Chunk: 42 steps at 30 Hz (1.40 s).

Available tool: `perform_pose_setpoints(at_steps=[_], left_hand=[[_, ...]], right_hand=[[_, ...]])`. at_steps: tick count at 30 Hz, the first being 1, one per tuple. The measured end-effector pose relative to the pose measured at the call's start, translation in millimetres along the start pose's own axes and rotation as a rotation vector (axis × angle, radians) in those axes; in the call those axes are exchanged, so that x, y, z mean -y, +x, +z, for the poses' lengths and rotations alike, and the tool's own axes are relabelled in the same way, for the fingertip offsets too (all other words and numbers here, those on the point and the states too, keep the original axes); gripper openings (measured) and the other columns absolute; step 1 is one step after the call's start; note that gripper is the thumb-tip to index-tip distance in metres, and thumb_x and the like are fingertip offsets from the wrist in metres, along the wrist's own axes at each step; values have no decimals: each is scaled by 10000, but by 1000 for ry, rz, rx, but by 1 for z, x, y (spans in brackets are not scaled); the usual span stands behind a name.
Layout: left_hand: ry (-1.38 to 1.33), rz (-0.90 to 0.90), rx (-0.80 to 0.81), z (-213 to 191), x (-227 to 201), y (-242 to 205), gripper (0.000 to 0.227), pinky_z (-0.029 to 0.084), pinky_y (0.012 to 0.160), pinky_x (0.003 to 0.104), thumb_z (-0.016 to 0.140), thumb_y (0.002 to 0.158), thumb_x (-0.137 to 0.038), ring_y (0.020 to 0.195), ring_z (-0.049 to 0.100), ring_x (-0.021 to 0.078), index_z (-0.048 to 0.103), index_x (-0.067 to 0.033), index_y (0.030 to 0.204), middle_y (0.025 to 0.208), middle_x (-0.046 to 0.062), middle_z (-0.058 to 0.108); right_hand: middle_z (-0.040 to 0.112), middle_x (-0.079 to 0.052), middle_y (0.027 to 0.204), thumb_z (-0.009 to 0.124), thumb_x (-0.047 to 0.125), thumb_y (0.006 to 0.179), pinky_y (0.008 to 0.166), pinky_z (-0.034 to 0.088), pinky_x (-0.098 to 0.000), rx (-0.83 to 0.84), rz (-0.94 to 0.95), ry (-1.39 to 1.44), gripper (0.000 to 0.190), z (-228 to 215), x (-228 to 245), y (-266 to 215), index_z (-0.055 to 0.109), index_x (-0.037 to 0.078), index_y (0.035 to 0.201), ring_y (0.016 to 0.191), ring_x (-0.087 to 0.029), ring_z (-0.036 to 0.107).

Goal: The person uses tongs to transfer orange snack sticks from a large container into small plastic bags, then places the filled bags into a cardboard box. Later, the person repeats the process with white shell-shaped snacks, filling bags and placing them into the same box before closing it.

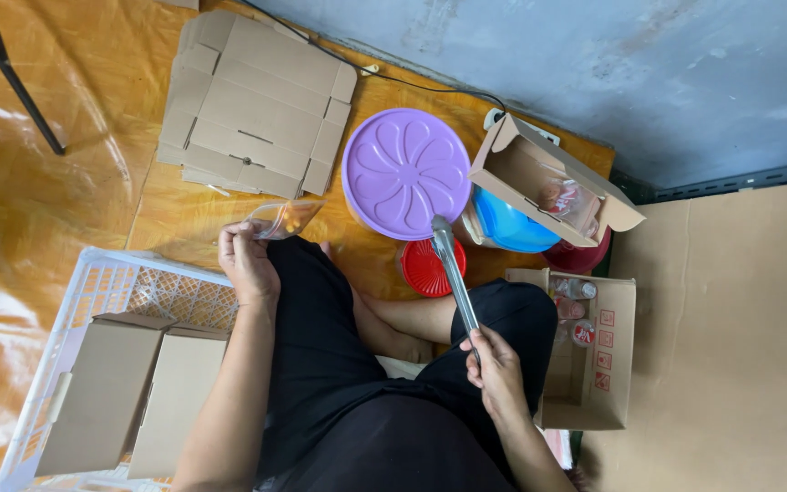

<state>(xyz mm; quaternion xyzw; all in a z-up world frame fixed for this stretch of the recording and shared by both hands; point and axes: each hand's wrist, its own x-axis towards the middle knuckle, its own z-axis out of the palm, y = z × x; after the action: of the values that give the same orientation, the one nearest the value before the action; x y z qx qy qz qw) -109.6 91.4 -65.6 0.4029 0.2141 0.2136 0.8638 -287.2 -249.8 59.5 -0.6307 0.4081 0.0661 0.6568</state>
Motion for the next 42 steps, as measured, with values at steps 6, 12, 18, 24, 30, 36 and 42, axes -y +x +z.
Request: perform_pose_setpoints(at_steps=[6,12,18,24,30,36,42], left_hand=[[7,3,16,2,-3,0,133,573,822,319,514,972,-25,848,670,208,576,-118,900,867,89,657],[-11,-17,12,1,-4,-2,126,567,808,303,526,967,-30,845,669,195,578,-124,900,869,87,666],[-12,-10,29,3,-6,-3,111,590,798,320,552,983,-45,831,680,213,575,-104,892,863,101,664],[15,5,14,-10,15,12,54,574,656,280,557,980,-82,650,735,275,556,-79,926,803,161,684],[-33,-59,-22,-29,26,14,52,576,647,262,585,965,-105,655,742,268,560,-127,926,795,124,693],[-49,-86,-24,-7,-5,-17,61,568,626,243,597,962,-108,647,741,232,570,-123,909,808,118,703],[-38,-152,62,8,-15,-43,68,599,713,282,576,988,-105,704,748,234,560,-98,923,852,105,703]], right_hand=[[640,-84,841,593,159,1008,331,258,-220,50,-32,-238,310,-21,39,-7,683,-4,1256,432,-96,437],[655,-64,826,588,201,1019,341,277,-224,-21,-36,-338,309,-41,53,-10,694,37,1260,452,-92,455],[701,-39,850,624,230,983,472,394,-265,-65,8,-628,411,-35,70,-41,695,136,1377,533,-123,503],[734,-109,952,734,279,938,619,604,-364,-171,-941,-856,373,4,31,12,732,139,1284,797,-294,737],[665,-178,1133,651,305,987,742,607,-472,-183,-1096,-782,435,93,34,85,583,96,1362,973,-400,706],[663,-182,1054,603,295,1021,795,578,-481,-259,-1133,-807,406,135,42,144,533,39,1328,961,-391,692],[651,-81,1065,613,364,970,861,484,-485,-322,-1023,-1021,388,139,33,173,548,131,1275,1003,-311,651]])
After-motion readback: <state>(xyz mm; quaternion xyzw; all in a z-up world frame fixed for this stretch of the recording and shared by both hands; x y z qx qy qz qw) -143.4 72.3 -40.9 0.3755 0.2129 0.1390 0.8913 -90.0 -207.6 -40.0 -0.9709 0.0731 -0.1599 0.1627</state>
